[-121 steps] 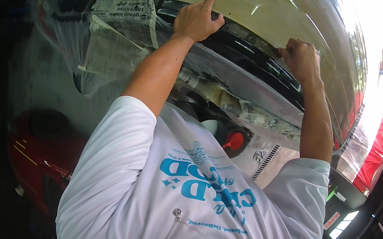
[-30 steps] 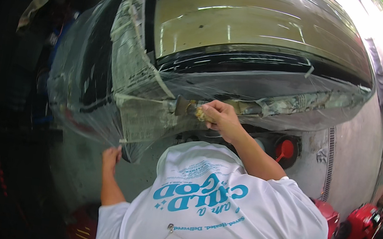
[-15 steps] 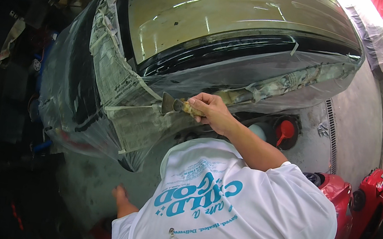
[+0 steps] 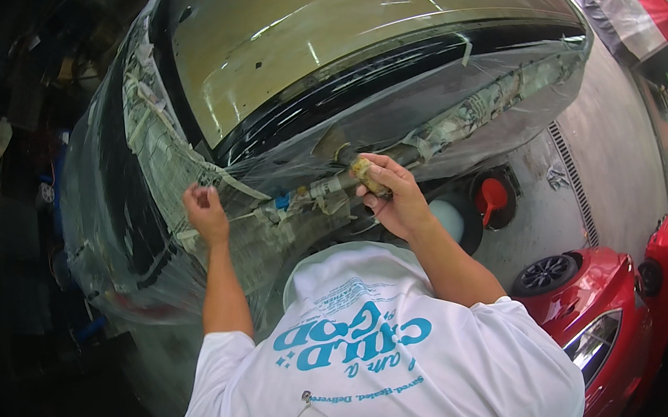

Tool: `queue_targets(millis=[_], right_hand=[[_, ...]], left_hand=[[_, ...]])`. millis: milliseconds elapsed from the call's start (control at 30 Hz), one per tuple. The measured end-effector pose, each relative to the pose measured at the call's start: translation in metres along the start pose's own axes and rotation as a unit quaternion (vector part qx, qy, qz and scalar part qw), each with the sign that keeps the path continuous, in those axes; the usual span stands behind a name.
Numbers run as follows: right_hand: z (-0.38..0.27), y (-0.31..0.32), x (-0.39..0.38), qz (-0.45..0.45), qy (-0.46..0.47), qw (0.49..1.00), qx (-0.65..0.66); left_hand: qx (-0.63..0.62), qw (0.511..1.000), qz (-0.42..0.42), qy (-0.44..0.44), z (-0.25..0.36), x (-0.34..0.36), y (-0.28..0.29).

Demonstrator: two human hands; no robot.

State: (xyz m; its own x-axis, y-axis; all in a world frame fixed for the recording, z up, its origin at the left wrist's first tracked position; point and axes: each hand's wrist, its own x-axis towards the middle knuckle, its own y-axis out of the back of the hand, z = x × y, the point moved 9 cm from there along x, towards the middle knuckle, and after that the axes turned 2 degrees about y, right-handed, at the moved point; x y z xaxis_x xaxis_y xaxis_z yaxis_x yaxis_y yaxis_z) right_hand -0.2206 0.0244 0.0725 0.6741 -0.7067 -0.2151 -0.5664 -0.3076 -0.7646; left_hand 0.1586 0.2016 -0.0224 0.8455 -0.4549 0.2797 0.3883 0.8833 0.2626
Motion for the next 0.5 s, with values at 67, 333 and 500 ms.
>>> queue_targets(millis=[67, 333, 500], right_hand=[[-0.012, 0.002, -0.01, 0.028, 0.031, 0.999, 0.012], [-0.028, 0.03, -0.039, 0.092, 0.097, 0.987, 0.094], [-0.035, 0.041, -0.053, 0.135, 0.11, 0.979, 0.102]], left_hand=[[-0.027, 0.999, -0.021, -0.026, 0.029, 0.025, -0.038], [0.091, 0.983, -0.061, -0.147, 0.088, 0.057, -0.135], [0.085, 0.992, -0.069, -0.057, 0.064, 0.056, -0.156]])
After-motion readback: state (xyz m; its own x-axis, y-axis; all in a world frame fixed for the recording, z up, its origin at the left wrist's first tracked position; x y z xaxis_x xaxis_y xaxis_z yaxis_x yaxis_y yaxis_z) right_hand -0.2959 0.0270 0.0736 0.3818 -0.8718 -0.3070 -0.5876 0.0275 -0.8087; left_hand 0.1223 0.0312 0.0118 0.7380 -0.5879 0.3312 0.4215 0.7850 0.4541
